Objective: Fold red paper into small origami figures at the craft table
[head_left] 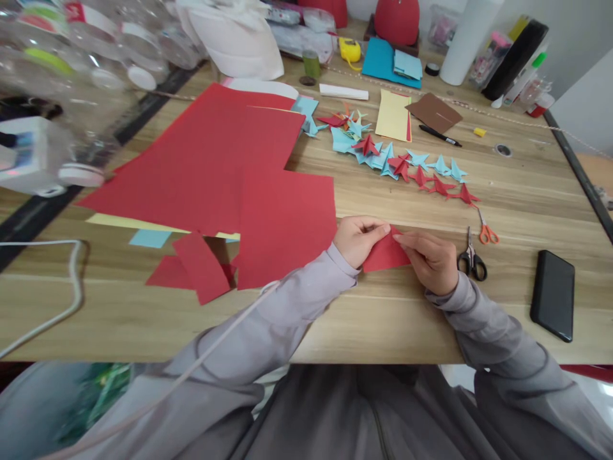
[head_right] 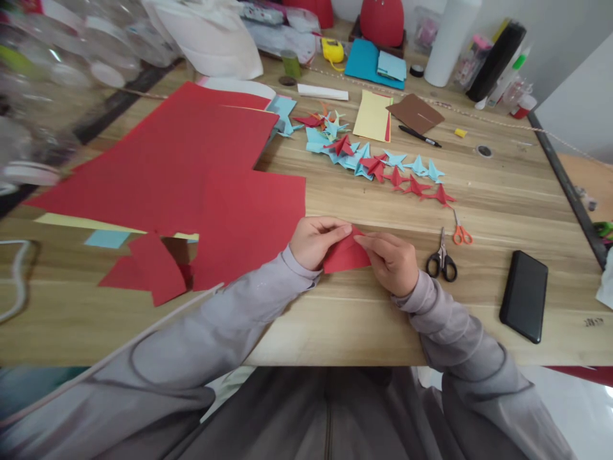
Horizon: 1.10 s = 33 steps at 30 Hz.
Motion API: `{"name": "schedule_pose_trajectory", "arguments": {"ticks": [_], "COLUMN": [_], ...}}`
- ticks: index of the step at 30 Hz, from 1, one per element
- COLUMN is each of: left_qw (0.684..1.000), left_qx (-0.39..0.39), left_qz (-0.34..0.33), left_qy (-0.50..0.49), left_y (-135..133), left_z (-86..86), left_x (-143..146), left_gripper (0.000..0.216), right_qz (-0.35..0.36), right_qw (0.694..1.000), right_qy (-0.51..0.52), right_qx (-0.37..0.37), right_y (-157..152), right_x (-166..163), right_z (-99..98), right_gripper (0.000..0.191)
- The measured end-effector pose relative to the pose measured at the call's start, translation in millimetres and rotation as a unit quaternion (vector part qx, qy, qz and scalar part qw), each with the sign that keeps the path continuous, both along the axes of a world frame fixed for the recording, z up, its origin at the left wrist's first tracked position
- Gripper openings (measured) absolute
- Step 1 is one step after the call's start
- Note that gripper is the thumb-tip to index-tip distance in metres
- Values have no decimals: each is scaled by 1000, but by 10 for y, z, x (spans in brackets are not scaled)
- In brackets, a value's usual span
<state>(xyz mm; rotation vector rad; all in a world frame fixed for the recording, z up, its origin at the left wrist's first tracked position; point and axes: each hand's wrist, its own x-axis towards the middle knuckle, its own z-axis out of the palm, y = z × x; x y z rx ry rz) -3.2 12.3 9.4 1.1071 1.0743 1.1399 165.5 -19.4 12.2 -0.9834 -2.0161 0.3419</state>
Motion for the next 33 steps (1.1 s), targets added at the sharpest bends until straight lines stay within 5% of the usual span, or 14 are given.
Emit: {"name": "schedule_pose_trajectory", "arguments": {"ticks": [15,20,25,33], "left_qw": [1000,997,990,981], "left_qx": [10,35,85,135], "left_qz": [-6,21,4,-53], "left_qy": [-2,69,114,132], "left_y": [-1,26,-2,-33], "left_z": [-4,20,45,19], "left_x": [10,-19,-10,-13], "left_gripper": [22,11,9,12], "right_qz": [-4,4,17,-25], "right_qw": [1000,994,950,949], "right_qy": [0,42,155,96], "right_qx": [-3,-104,-272,-298], "right_y": [-16,-26,0,58], "right_x": [2,-14,-45,-70], "right_z": [-43,-45,-46,-12], "right_gripper": [27,24,33,48]}}
